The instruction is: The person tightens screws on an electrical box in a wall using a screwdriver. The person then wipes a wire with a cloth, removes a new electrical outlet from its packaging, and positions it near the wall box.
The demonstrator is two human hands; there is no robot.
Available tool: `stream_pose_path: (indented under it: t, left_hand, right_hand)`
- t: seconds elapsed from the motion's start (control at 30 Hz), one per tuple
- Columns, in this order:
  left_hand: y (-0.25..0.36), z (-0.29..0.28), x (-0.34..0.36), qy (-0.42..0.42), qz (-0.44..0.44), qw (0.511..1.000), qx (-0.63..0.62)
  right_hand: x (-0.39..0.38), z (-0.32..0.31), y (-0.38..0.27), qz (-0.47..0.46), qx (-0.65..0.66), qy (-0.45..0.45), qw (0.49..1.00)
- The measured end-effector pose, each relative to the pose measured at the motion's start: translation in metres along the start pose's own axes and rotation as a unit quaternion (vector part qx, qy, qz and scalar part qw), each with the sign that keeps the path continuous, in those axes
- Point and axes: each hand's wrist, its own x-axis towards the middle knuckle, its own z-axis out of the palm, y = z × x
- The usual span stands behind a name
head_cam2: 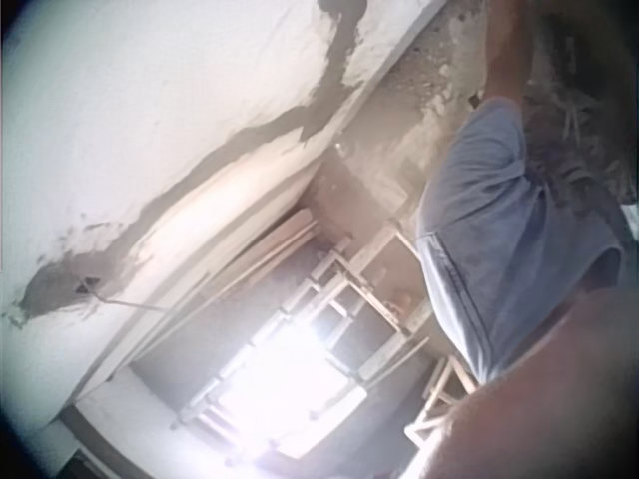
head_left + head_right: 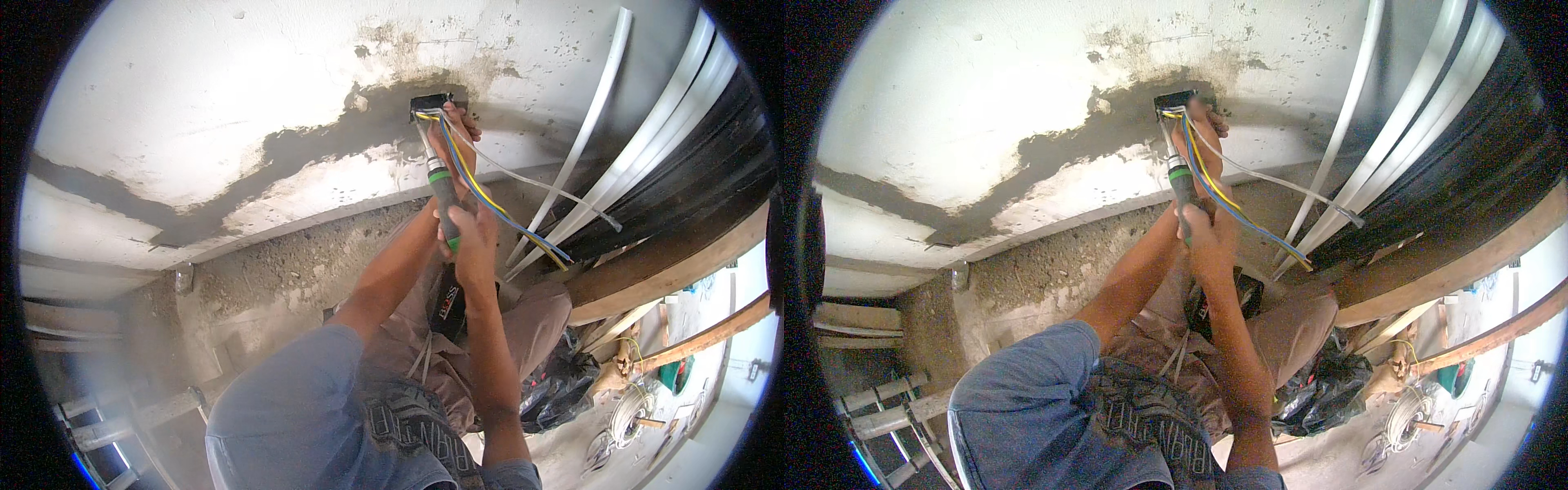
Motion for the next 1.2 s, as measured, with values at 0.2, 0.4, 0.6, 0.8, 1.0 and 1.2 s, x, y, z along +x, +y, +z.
stream_pose_path:
  t: [0.2,0.4,0.6,0.8,1.0,1.2]
  left_hand:
    - [0.006,0.000,-0.002,0.000,-0.066,0.992,-0.109]
    - [0.014,-0.004,-0.005,-0.006,-0.109,0.994,-0.026]
    - [0.004,-0.002,-0.003,0.001,-0.110,0.991,-0.074]
    - [-0.008,-0.013,0.005,-0.004,-0.157,0.975,-0.156]
    - [0.001,-0.010,-0.002,-0.024,-0.131,0.988,-0.083]
    - [0.004,-0.015,-0.002,-0.038,-0.124,0.986,-0.107]
  right_hand:
    - [-0.007,0.009,-0.005,0.105,0.308,-0.037,0.945]
    - [-0.008,0.009,0.003,-0.162,-0.269,-0.016,0.949]
    - [-0.004,0.014,0.021,-0.104,-0.178,0.050,0.977]
    - [-0.011,0.008,0.011,0.131,0.467,-0.019,0.874]
    - [-0.013,0.015,0.013,-0.109,-0.158,0.021,0.981]
    - [-0.013,0.027,0.017,-0.050,0.024,0.036,0.998]
